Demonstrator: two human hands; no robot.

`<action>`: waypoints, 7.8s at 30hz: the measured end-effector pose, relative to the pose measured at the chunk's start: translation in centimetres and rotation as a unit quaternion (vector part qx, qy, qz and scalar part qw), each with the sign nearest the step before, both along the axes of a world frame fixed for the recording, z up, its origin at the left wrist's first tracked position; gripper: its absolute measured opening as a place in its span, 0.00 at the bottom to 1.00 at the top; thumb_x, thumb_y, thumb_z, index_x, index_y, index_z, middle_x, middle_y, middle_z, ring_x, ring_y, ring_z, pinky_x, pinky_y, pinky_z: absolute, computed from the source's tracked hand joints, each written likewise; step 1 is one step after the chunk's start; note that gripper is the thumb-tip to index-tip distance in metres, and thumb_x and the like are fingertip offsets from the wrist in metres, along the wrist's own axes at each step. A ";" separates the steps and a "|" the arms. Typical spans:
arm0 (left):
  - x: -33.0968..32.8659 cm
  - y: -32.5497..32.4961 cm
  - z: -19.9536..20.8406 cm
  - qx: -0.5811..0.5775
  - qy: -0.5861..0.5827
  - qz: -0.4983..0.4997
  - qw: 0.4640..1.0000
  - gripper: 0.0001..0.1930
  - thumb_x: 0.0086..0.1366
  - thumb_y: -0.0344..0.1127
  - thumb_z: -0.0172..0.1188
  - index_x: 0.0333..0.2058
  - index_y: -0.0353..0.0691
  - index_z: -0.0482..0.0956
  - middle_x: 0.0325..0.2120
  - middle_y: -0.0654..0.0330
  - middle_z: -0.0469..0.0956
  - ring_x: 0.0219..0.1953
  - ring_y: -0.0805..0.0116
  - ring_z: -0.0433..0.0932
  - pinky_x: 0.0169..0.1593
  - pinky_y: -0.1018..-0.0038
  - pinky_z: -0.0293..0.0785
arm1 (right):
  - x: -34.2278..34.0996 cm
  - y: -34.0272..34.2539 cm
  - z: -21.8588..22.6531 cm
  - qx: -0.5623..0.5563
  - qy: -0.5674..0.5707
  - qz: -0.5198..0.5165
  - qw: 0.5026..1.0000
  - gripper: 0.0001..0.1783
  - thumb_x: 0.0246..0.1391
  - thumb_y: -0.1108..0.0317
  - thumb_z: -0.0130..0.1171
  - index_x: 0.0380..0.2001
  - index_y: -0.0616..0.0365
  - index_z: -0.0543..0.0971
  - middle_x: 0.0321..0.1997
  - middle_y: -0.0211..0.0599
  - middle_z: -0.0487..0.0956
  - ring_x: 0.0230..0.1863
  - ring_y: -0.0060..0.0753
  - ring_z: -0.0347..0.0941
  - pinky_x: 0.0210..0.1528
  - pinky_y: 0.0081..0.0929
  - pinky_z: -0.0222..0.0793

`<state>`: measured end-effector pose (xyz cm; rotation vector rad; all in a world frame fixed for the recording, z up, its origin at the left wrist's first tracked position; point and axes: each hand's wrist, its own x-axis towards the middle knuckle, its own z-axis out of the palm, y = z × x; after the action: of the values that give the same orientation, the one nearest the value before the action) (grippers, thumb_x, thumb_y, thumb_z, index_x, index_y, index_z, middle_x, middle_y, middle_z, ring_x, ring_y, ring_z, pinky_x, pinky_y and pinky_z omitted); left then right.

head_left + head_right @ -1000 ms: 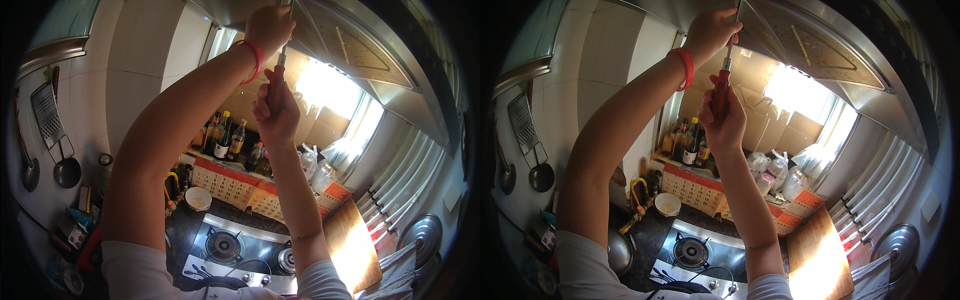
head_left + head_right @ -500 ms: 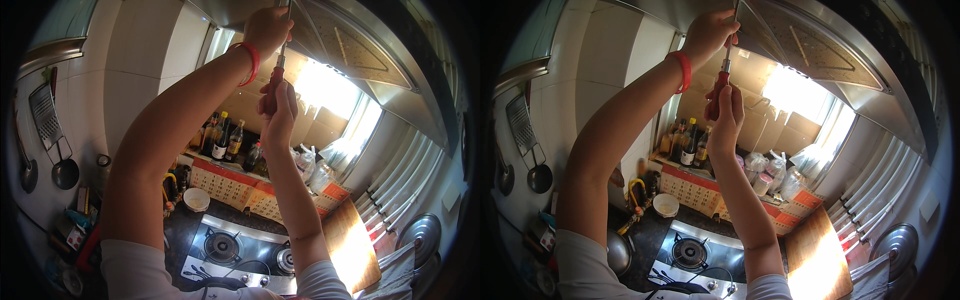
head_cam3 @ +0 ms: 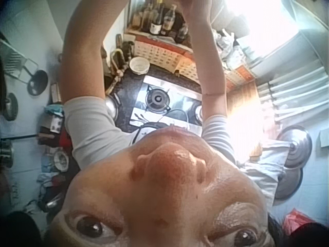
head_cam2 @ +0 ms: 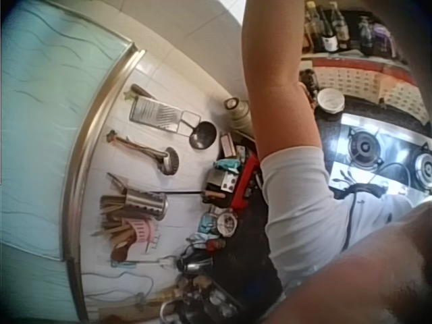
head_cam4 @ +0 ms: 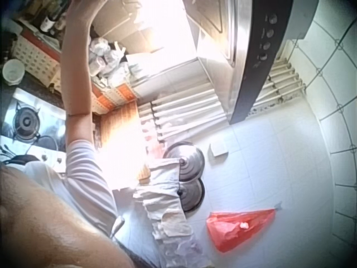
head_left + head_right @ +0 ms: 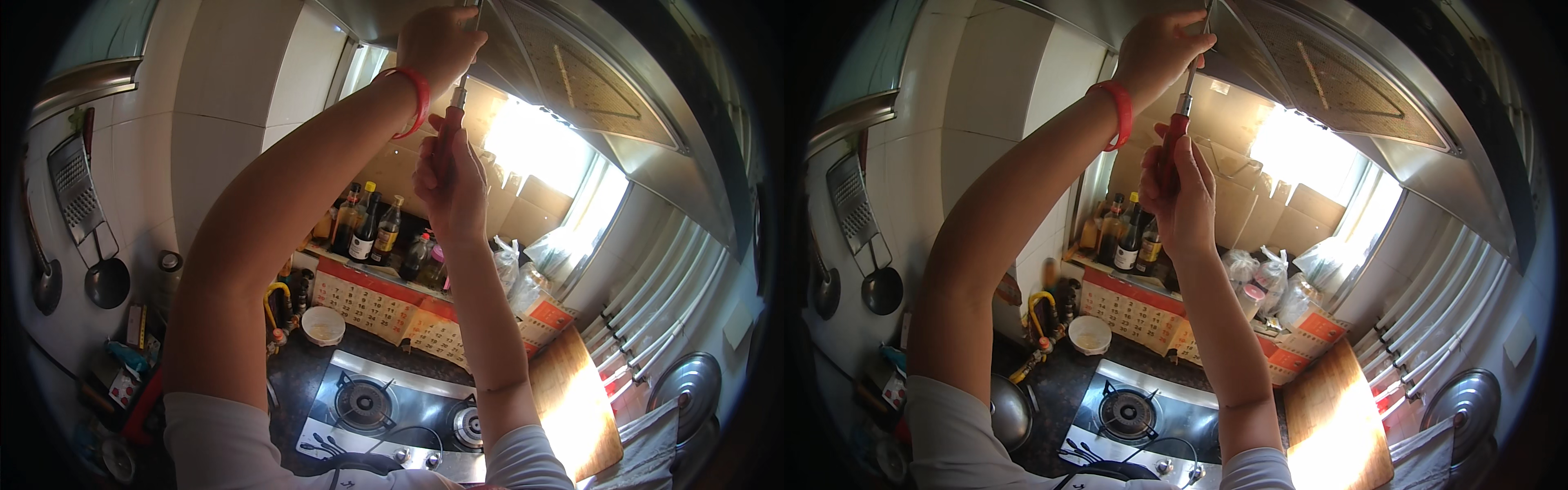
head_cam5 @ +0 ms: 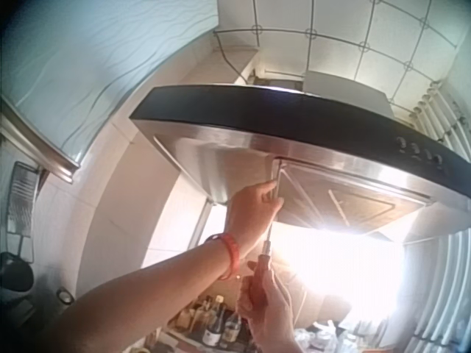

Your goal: The person uses a screwdriver to unscrew a fastener from the underside of a kitchen range hood and then removes a filter panel by hand.

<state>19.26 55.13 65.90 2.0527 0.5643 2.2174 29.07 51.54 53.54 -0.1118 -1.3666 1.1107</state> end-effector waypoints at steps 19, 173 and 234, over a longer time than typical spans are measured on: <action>0.8 0.4 -0.5 0.001 0.004 -0.047 0.999 0.25 0.55 0.35 0.58 0.53 0.39 0.67 0.21 0.63 0.79 0.26 0.75 0.78 0.35 0.77 0.71 | 0.4 0.1 0.0 0.063 0.036 -0.242 0.968 0.13 0.56 0.59 0.49 0.39 0.56 0.72 0.26 0.28 0.69 0.19 0.13 0.56 0.18 0.14 0.49; 0.0 0.7 6.2 -0.259 -0.024 -0.271 0.926 0.17 0.63 0.48 0.40 0.31 0.42 0.72 0.31 0.52 0.79 0.37 0.56 0.79 0.57 0.46 0.45 | 4.4 -1.1 -2.5 0.096 -0.015 -0.347 0.933 0.15 0.53 0.69 0.56 0.43 0.58 0.68 0.33 0.31 0.72 0.16 0.10 0.61 0.14 0.11 0.55; 1.8 2.7 -0.6 -0.138 -0.031 -0.263 0.954 0.19 0.64 0.43 0.45 0.39 0.29 0.70 0.32 0.50 0.76 0.37 0.58 0.77 0.51 0.65 0.64 | 34.4 -4.0 9.3 0.047 0.186 -0.256 0.947 0.11 0.51 0.70 0.44 0.29 0.68 0.72 0.29 0.49 0.77 0.34 0.47 0.76 0.40 0.42 0.78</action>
<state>21.09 57.81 65.34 1.7288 0.2571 1.7729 63.48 47.49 62.87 -0.1664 -0.9702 0.5892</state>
